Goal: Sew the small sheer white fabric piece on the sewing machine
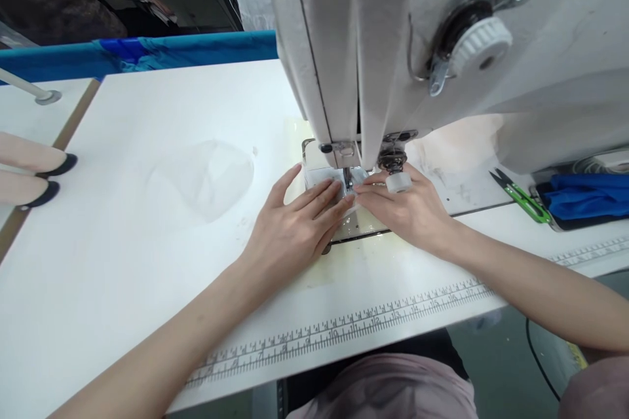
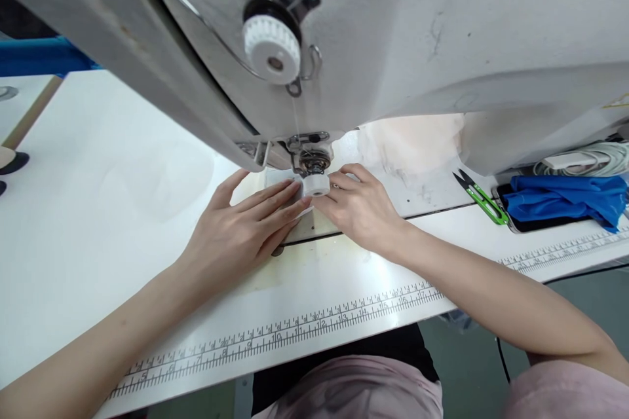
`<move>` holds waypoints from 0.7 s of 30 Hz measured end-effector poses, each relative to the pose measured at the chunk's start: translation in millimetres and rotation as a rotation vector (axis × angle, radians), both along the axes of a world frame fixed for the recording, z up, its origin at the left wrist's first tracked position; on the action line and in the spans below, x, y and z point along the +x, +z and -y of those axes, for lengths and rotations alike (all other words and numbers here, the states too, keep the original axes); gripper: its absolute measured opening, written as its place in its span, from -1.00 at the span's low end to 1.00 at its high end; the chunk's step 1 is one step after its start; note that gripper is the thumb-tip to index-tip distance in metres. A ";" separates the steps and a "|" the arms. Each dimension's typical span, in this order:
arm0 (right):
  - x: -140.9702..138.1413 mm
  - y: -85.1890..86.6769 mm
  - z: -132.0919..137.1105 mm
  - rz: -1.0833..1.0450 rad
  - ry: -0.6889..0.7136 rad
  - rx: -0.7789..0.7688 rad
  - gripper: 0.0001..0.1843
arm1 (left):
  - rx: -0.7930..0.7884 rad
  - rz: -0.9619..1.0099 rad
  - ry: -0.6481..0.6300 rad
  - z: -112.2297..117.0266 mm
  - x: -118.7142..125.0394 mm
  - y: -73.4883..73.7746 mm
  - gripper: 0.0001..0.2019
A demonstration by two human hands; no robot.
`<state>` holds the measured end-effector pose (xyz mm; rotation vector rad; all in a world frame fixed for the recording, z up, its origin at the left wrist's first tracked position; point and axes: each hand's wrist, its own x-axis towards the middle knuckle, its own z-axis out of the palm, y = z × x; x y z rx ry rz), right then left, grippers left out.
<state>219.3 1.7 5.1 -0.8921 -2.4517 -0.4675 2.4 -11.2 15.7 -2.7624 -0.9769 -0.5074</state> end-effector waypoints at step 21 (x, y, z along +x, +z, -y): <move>4.1 1.9 10.0 0.024 0.036 -0.047 -0.66 | 0.043 0.040 -0.052 9.7 -1.5 -4.4 -0.69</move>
